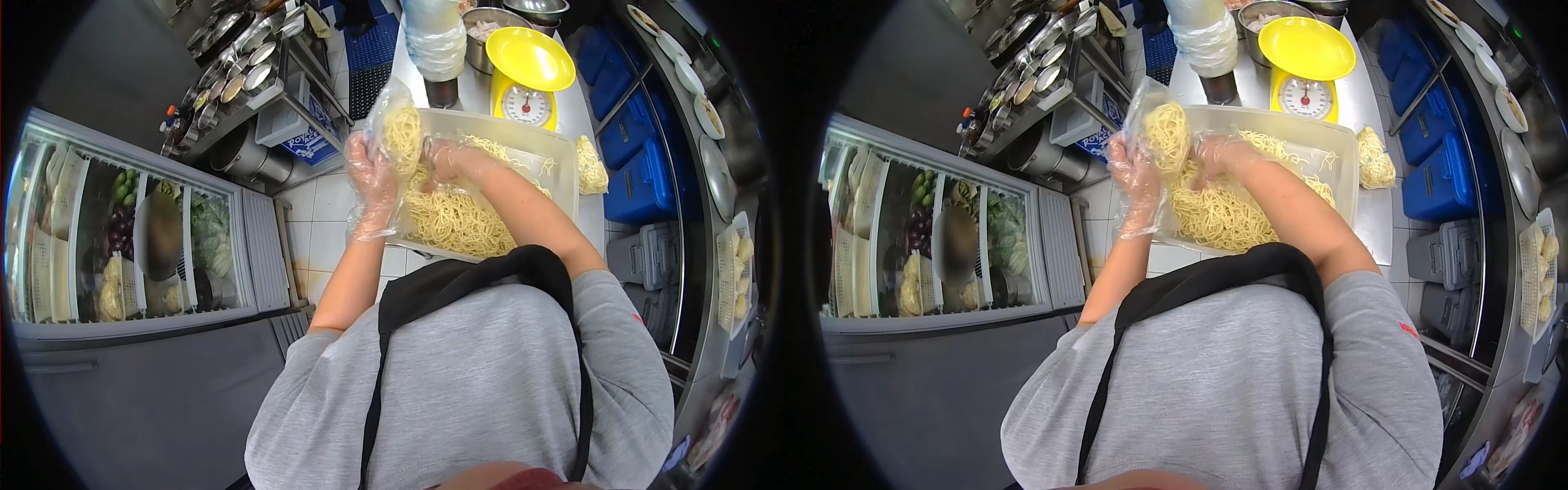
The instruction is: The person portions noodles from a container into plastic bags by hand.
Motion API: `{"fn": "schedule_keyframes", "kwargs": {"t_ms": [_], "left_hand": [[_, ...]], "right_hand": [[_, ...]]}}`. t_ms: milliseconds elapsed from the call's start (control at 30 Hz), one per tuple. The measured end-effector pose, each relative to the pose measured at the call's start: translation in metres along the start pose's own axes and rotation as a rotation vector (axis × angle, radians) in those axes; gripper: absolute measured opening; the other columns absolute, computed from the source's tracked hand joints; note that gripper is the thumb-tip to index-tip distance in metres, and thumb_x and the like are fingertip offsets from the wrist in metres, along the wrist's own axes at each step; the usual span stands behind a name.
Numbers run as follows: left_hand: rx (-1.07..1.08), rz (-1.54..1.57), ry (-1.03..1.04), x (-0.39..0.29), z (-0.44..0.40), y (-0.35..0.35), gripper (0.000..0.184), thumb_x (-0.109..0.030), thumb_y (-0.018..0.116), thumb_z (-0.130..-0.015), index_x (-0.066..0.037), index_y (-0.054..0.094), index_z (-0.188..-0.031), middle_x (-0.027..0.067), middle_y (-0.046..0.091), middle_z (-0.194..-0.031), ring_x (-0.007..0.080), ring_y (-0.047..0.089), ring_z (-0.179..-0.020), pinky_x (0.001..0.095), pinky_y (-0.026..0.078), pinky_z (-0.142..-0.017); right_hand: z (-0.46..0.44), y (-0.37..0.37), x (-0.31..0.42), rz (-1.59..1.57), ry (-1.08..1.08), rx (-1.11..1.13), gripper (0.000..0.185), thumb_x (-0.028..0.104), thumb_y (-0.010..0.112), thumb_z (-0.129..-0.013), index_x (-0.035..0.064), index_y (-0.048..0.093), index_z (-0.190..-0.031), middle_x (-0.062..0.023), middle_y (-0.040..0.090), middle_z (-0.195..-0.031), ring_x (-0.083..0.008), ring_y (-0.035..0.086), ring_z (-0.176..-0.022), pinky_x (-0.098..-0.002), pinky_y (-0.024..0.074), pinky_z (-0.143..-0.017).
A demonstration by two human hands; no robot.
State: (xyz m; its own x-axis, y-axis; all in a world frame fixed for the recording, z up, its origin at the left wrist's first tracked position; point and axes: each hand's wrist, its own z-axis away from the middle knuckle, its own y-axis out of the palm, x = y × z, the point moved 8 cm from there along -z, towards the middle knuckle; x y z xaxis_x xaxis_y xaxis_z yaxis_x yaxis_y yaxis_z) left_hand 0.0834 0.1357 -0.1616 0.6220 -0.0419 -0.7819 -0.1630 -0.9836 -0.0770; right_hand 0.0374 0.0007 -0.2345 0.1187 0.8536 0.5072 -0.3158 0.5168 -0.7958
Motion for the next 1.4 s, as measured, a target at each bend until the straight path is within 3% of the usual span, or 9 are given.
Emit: {"fn": "schedule_keyframes", "kwargs": {"t_ms": [267,467,700,900,1067,1200,1300,1367,1400], "left_hand": [[-0.014,0.063,0.066,-0.001,-0.008,-0.004,0.018,0.001,0.050,-0.081,-0.004,0.053,-0.099,0.0066,0.053,-0.086,0.0165,0.052,-0.077,0.0298,0.044,-0.072],[-0.069,0.480,-0.152,-0.038,-0.043,-0.010,0.015,0.004,0.043,-0.086,-0.006,0.049,-0.096,-0.0007,0.049,-0.079,0.0061,0.049,-0.062,0.0201,0.044,-0.056],[-0.013,0.469,-0.101,-0.051,-0.045,0.002,0.005,-0.007,0.047,-0.094,-0.006,0.051,-0.096,-0.0037,0.048,-0.071,0.0029,0.044,-0.059,0.0190,0.037,-0.052],[0.111,0.377,-0.185,-0.052,-0.046,0.016,0.018,0.006,0.046,-0.085,-0.006,0.052,-0.097,-0.0033,0.048,-0.081,0.0028,0.046,-0.070,0.0180,0.040,-0.061],[0.197,0.496,-0.247,-0.026,-0.043,0.046,0.013,0.002,0.049,-0.086,-0.005,0.054,-0.096,-0.0018,0.050,-0.079,0.0051,0.046,-0.071,0.0214,0.041,-0.063],[0.339,-0.101,-0.234,0.015,-0.037,0.051,0.008,-0.009,0.054,-0.089,-0.003,0.056,-0.093,0.0045,0.056,-0.079,0.0125,0.051,-0.075,0.0295,0.043,-0.069],[0.306,-0.213,-0.291,0.016,-0.033,0.036,0.009,-0.010,0.055,-0.089,-0.003,0.057,-0.094,0.0037,0.058,-0.080,0.0121,0.052,-0.076,0.0276,0.043,-0.070],[0.366,-0.031,-0.273,0.020,-0.035,0.031,0.015,-0.013,0.060,-0.088,-0.005,0.057,-0.100,0.0001,0.057,-0.082,0.0107,0.051,-0.076,0.0252,0.043,-0.072],[0.395,0.061,-0.261,0.018,-0.038,0.030,0.019,-0.014,0.062,-0.087,-0.006,0.057,-0.103,-0.0017,0.057,-0.084,0.0100,0.051,-0.076,0.0239,0.043,-0.072]], "right_hand": [[0.086,-0.022,-0.002,0.065,0.095,0.097,0.055,0.012,0.071,-0.074,0.0151,0.054,-0.126,-0.0152,0.059,-0.120,-0.0287,0.055,-0.112,-0.0421,0.0436,-0.096],[0.121,-0.047,0.022,0.248,0.117,0.479,0.060,0.037,0.073,-0.074,0.0126,0.053,-0.126,-0.0135,0.061,-0.115,-0.0289,0.055,-0.112,-0.0394,0.0425,-0.096],[0.015,-0.021,0.032,0.097,-0.112,-0.214,0.062,0.053,0.067,-0.075,0.0139,0.058,-0.122,-0.0121,0.057,-0.124,-0.0274,0.052,-0.116,-0.0384,0.0381,-0.100],[0.063,0.007,0.033,0.293,0.133,0.322,0.063,0.049,0.069,-0.075,0.0171,0.054,-0.128,-0.0091,0.055,-0.127,-0.0265,0.050,-0.119,-0.0384,0.0371,-0.102],[0.110,-0.018,0.008,0.055,0.141,0.091,0.053,0.037,0.070,-0.078,0.0132,0.056,-0.124,-0.0096,0.053,-0.129,-0.0284,0.048,-0.119,-0.0425,0.0373,-0.101],[0.141,-0.025,-0.013,0.035,-0.169,-0.033,0.052,0.033,0.068,-0.080,0.0094,0.054,-0.124,-0.0122,0.054,-0.127,-0.0291,0.048,-0.120,-0.0425,0.0371,-0.101],[0.172,-0.074,-0.030,-0.014,-0.378,-0.622,0.047,0.030,0.071,-0.076,0.0076,0.057,-0.115,-0.0143,0.063,-0.104,-0.0286,0.060,-0.096,-0.0392,0.0457,-0.086],[0.183,-0.053,-0.088,-0.079,0.487,-0.029,0.054,0.030,0.071,-0.074,0.0062,0.053,-0.119,-0.0178,0.058,-0.116,-0.0330,0.054,-0.109,-0.0383,0.0426,-0.093],[0.186,-0.049,-0.087,-0.084,0.490,-0.028,0.054,0.030,0.071,-0.074,0.0062,0.053,-0.119,-0.0178,0.058,-0.116,-0.0330,0.054,-0.109,-0.0383,0.0426,-0.093]]}}
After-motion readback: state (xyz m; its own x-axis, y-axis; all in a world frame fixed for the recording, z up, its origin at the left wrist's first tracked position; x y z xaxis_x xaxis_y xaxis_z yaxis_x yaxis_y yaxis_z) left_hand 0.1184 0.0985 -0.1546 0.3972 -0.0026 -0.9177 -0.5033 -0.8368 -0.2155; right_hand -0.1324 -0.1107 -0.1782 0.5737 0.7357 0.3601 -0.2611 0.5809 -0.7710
